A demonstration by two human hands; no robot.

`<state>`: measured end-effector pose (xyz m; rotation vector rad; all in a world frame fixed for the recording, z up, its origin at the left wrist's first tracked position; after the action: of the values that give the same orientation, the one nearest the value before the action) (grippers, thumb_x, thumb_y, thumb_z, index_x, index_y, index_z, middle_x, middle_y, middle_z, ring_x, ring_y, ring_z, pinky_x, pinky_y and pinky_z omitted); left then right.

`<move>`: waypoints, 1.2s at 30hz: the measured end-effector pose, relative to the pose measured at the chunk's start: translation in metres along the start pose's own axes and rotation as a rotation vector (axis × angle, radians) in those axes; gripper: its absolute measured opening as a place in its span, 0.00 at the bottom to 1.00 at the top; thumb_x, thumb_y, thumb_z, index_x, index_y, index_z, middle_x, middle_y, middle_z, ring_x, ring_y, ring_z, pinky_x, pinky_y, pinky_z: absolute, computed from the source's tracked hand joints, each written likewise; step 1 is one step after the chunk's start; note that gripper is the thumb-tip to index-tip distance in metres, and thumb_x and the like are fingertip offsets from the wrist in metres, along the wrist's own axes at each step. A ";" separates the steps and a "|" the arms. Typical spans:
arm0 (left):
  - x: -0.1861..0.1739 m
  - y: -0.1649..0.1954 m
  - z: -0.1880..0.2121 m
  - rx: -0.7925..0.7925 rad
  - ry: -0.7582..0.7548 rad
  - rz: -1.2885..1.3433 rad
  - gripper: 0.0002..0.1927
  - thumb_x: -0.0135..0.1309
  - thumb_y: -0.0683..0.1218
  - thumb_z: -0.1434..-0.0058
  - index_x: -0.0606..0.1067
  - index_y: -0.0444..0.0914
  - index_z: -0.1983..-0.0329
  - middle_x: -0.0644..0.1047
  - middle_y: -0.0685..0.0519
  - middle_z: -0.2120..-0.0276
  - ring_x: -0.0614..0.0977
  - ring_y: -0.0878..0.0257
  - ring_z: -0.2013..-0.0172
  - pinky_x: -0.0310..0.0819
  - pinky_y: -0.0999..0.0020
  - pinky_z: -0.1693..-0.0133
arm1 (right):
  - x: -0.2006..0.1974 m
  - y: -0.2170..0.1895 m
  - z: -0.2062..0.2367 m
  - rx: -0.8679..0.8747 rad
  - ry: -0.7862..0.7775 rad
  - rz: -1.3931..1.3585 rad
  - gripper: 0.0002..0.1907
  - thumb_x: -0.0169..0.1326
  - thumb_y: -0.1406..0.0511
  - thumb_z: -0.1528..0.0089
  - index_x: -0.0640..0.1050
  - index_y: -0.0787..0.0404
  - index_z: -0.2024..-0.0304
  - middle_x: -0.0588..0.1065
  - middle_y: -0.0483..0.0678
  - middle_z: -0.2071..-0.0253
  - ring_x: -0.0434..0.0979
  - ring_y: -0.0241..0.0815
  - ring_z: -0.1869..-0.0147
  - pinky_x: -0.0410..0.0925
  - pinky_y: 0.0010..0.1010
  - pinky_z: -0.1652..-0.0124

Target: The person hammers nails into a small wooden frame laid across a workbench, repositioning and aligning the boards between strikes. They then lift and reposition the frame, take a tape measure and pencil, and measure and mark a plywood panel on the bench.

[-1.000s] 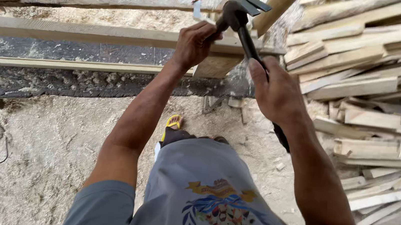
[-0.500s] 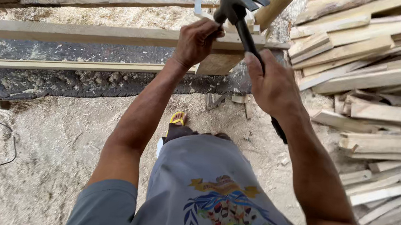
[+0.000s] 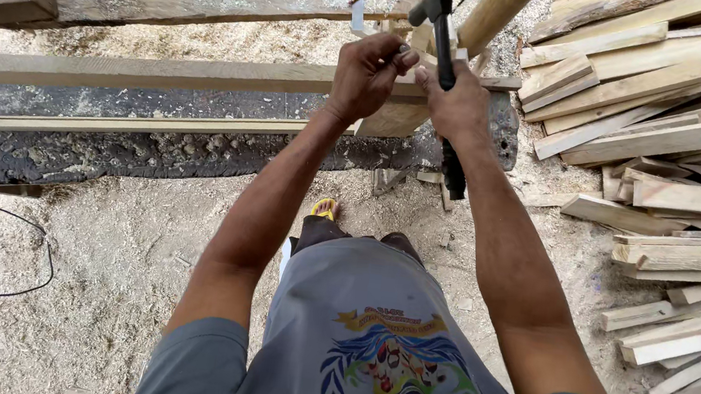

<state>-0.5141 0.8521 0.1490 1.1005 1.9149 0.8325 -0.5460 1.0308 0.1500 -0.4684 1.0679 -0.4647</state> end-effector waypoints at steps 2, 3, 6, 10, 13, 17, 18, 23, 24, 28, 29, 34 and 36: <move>-0.004 0.002 0.006 -0.107 0.116 0.302 0.10 0.56 0.44 0.28 0.78 0.38 0.67 0.78 0.56 0.75 0.78 0.70 0.71 0.76 0.71 0.68 | 0.001 -0.001 -0.004 -0.048 0.022 -0.040 0.27 0.54 0.44 0.36 0.73 0.58 0.50 0.73 0.43 0.69 0.75 0.37 0.72 0.74 0.34 0.69; -0.003 0.004 0.009 -0.150 0.158 0.362 0.08 0.55 0.43 0.29 0.79 0.37 0.66 0.79 0.56 0.74 0.79 0.70 0.70 0.76 0.70 0.67 | 0.001 0.000 -0.005 -0.058 0.031 -0.058 0.27 0.54 0.44 0.35 0.73 0.59 0.50 0.73 0.43 0.69 0.76 0.37 0.72 0.75 0.35 0.69; 0.002 0.022 0.010 -0.120 0.306 0.378 0.03 0.56 0.40 0.34 0.79 0.35 0.62 0.79 0.54 0.71 0.79 0.69 0.69 0.77 0.69 0.66 | -0.003 -0.004 -0.010 -0.210 0.140 0.021 0.29 0.57 0.46 0.38 0.71 0.58 0.45 0.73 0.43 0.70 0.76 0.37 0.73 0.74 0.35 0.70; 0.012 0.031 0.010 -0.102 0.265 -0.044 0.05 0.61 0.40 0.37 0.76 0.35 0.65 0.77 0.54 0.72 0.77 0.67 0.71 0.75 0.66 0.69 | 0.002 0.004 -0.021 -0.204 0.143 0.035 0.25 0.54 0.47 0.32 0.73 0.60 0.47 0.75 0.45 0.69 0.78 0.38 0.69 0.74 0.38 0.67; 0.011 0.017 0.009 -0.061 0.268 -0.069 0.02 0.59 0.40 0.33 0.79 0.39 0.63 0.80 0.55 0.69 0.81 0.68 0.70 0.79 0.68 0.70 | 0.005 0.007 -0.028 -0.179 0.105 0.078 0.29 0.53 0.44 0.33 0.71 0.60 0.46 0.73 0.45 0.69 0.78 0.40 0.69 0.75 0.39 0.68; 0.008 -0.006 0.020 -0.171 0.531 -0.001 0.05 0.53 0.40 0.28 0.76 0.40 0.61 0.80 0.54 0.67 0.80 0.66 0.68 0.79 0.71 0.68 | 0.006 0.006 -0.028 -0.186 0.065 0.044 0.31 0.51 0.42 0.33 0.70 0.60 0.46 0.71 0.45 0.66 0.78 0.41 0.67 0.76 0.37 0.67; 0.014 -0.003 0.019 -0.113 0.482 -0.022 0.03 0.53 0.41 0.28 0.77 0.40 0.59 0.80 0.54 0.66 0.81 0.67 0.67 0.80 0.73 0.68 | 0.006 0.004 -0.028 -0.219 0.075 0.040 0.31 0.51 0.41 0.32 0.71 0.60 0.46 0.71 0.45 0.66 0.78 0.41 0.65 0.76 0.36 0.66; 0.023 -0.003 0.016 -0.130 0.349 -0.068 0.06 0.54 0.41 0.29 0.81 0.41 0.61 0.84 0.54 0.68 0.83 0.67 0.72 0.77 0.74 0.75 | 0.011 0.009 -0.030 -0.208 0.084 0.050 0.34 0.50 0.40 0.37 0.67 0.54 0.38 0.73 0.45 0.65 0.80 0.42 0.64 0.76 0.37 0.64; 0.017 0.001 0.018 -0.094 0.415 -0.043 0.05 0.54 0.41 0.28 0.80 0.41 0.60 0.83 0.54 0.66 0.83 0.67 0.69 0.79 0.73 0.71 | 0.012 0.012 -0.032 -0.169 0.081 0.028 0.35 0.50 0.40 0.37 0.67 0.54 0.38 0.73 0.45 0.65 0.80 0.43 0.64 0.77 0.38 0.64; 0.014 0.012 0.023 0.027 0.439 0.003 0.05 0.53 0.41 0.27 0.78 0.40 0.58 0.82 0.53 0.61 0.85 0.66 0.61 0.86 0.70 0.62 | 0.012 0.015 -0.034 -0.211 0.089 0.052 0.35 0.51 0.37 0.36 0.69 0.57 0.45 0.75 0.48 0.65 0.82 0.45 0.61 0.76 0.42 0.60; 0.016 0.014 0.021 0.066 0.398 0.002 0.05 0.52 0.41 0.27 0.79 0.40 0.57 0.82 0.52 0.60 0.86 0.66 0.60 0.88 0.70 0.61 | 0.012 0.013 -0.033 -0.239 0.108 0.066 0.35 0.51 0.37 0.35 0.70 0.57 0.46 0.76 0.49 0.65 0.82 0.47 0.60 0.75 0.43 0.59; 0.010 0.002 0.025 -0.047 0.518 -0.121 0.06 0.54 0.41 0.29 0.78 0.42 0.63 0.81 0.56 0.68 0.82 0.70 0.68 0.81 0.73 0.69 | 0.012 0.012 -0.028 -0.241 0.092 0.032 0.35 0.50 0.36 0.36 0.69 0.57 0.46 0.77 0.52 0.66 0.83 0.49 0.61 0.76 0.44 0.60; 0.012 0.000 0.024 -0.020 0.473 -0.138 0.07 0.53 0.41 0.28 0.77 0.42 0.63 0.81 0.56 0.69 0.81 0.70 0.69 0.82 0.73 0.70 | 0.010 0.013 -0.027 -0.236 0.093 0.033 0.35 0.50 0.36 0.37 0.68 0.55 0.43 0.78 0.54 0.67 0.83 0.51 0.61 0.76 0.46 0.60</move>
<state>-0.4974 0.8664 0.1333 0.7931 2.3308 1.1030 -0.5647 1.0316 0.1245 -0.6414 1.2252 -0.3351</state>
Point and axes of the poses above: each hand's wrist, its own z-axis away from the middle knuckle, its own x-axis out of the palm, y = z × x, the point moved 7 cm from there along -z, towards the middle knuckle
